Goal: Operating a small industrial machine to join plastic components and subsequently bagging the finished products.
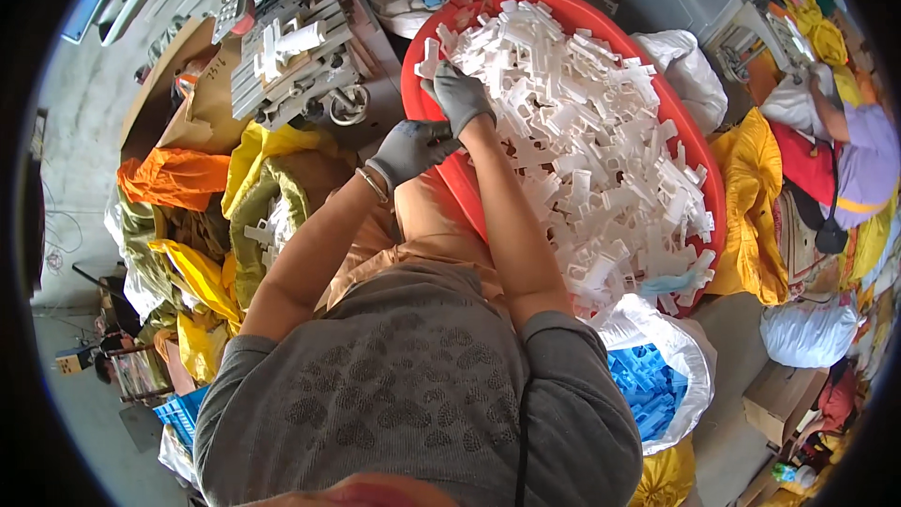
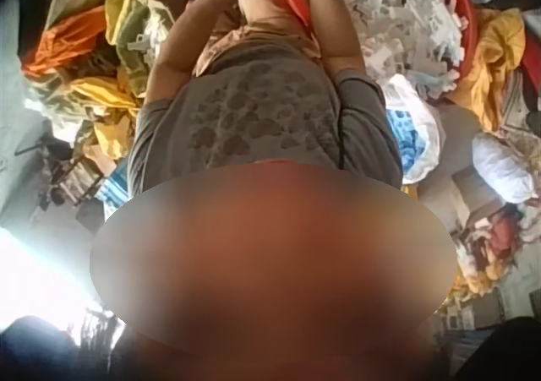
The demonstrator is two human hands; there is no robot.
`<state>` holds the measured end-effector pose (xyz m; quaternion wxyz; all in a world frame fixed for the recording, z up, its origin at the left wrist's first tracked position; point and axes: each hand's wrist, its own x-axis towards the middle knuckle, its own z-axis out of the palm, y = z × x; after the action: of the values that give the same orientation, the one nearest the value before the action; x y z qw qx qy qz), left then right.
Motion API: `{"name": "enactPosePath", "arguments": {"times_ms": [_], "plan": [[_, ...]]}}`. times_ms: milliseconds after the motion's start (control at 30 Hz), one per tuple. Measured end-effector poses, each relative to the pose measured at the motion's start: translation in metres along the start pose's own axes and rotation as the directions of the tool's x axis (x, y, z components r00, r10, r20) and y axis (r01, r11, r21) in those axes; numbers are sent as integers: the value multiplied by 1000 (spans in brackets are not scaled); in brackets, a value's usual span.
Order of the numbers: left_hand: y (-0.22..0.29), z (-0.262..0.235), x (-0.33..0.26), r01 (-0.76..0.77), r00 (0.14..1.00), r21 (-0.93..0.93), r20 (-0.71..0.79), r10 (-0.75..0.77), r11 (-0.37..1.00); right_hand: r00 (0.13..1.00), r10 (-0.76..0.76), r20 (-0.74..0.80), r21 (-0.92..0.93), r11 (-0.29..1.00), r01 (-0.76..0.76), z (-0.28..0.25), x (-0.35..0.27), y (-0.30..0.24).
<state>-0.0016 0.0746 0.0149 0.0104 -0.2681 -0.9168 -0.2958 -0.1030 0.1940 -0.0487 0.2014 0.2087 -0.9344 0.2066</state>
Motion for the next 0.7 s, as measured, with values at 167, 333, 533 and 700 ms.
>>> {"name": "enactPosePath", "arguments": {"times_ms": [167, 333, 533, 700], "plan": [[7, 1, -11, 76, 996, -41, 47, -74, 996, 989, -114, -93, -33, 993, 111, 16, -6, -5], [12, 0, -5, 79, 994, -36, 75, -76, 996, 984, 89, -153, 597, 802, 21, 59, -7, 38], [8, 2, 5, 73, 976, 158, 192, -103, 985, 924, 312, -219, 650, 753, -100, 78, -25, 46], [9, -3, 0, 94, 941, 235, 296, -164, 967, 946, 256, 196, 326, 893, -309, -7, -40, 14]]}}
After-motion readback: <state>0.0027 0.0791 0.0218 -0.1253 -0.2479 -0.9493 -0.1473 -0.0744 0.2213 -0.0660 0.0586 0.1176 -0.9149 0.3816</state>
